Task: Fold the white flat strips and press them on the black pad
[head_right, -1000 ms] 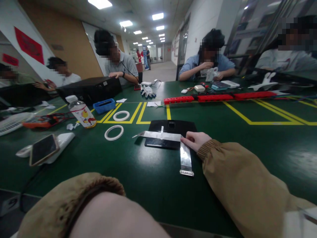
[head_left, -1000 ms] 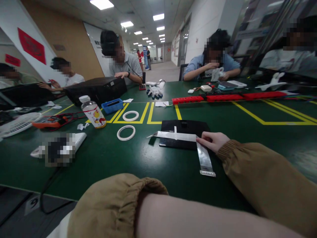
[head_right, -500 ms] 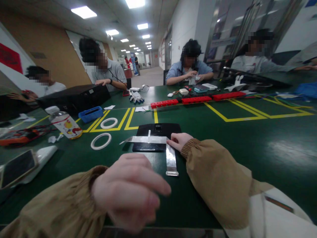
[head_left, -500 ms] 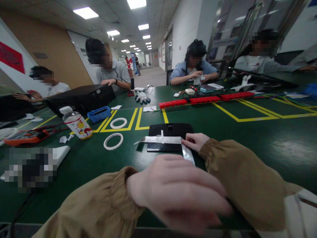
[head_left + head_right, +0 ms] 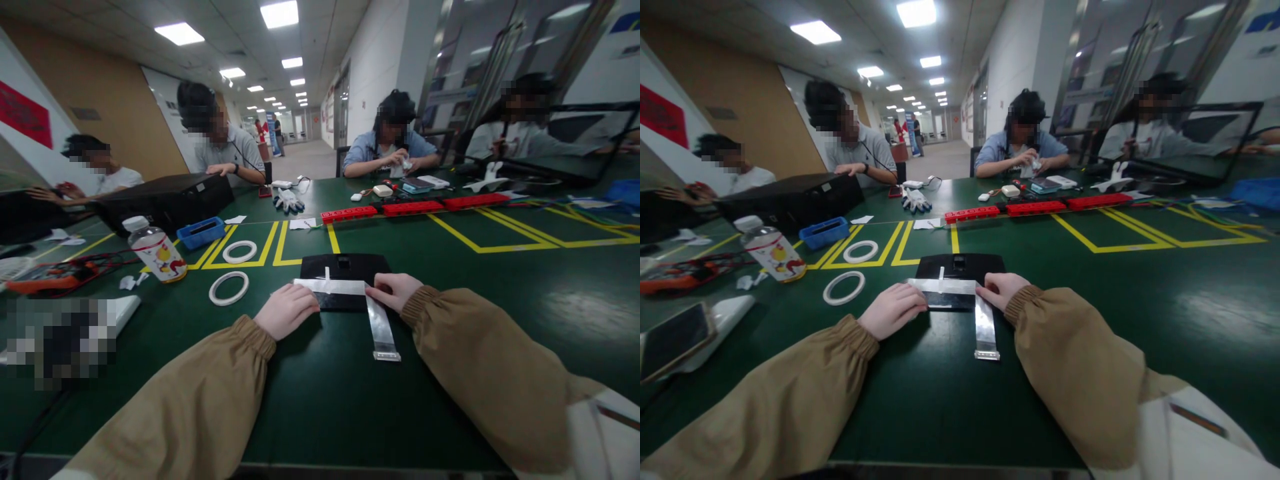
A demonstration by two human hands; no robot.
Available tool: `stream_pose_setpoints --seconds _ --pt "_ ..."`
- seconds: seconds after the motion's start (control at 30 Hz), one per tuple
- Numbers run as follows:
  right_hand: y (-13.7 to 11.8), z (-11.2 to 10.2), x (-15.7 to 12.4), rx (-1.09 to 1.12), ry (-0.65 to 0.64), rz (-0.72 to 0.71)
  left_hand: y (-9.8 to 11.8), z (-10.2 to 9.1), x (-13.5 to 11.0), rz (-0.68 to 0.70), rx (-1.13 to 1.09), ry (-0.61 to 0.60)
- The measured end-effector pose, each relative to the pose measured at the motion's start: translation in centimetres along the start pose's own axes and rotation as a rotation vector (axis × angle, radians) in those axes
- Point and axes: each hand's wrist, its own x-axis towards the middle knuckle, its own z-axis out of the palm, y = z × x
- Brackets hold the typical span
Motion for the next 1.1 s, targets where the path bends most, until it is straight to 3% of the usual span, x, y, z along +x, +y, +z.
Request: stream_pose_setpoints --seconds 0.13,0.3,0.5,0.67,0.87,1.1 --pt "0.2 0.3 0.0 0.026 0.099 -0.077 0.4 0.6 0.1 0.017 -0.035 -0.055" --pt "0.0 0.6 0.2 0.064 0.247 -0.282 0.5 1.2 0.3 -0.060 -0.037 -0.042" --pt "-0.6 1.5 0.9 0.038 0.233 -0.421 0.7 1.8 1.4 -0.124 -0.041 -0.057" --pt "-0.5 2.3 1.3 0.024 0.189 -0.416 0.8 1.8 1.7 -0.125 -0.053 -0.053" --pt "-1.0 1.8 1.8 0.018 0.116 -0.372 0.8 1.8 1.8 -0.107 -0.076 -0.021" --pt "-1.5 1.6 1.9 -0.015 0.178 -0.346 0.9 2.0 2.0 -0.064 -0.140 0.000"
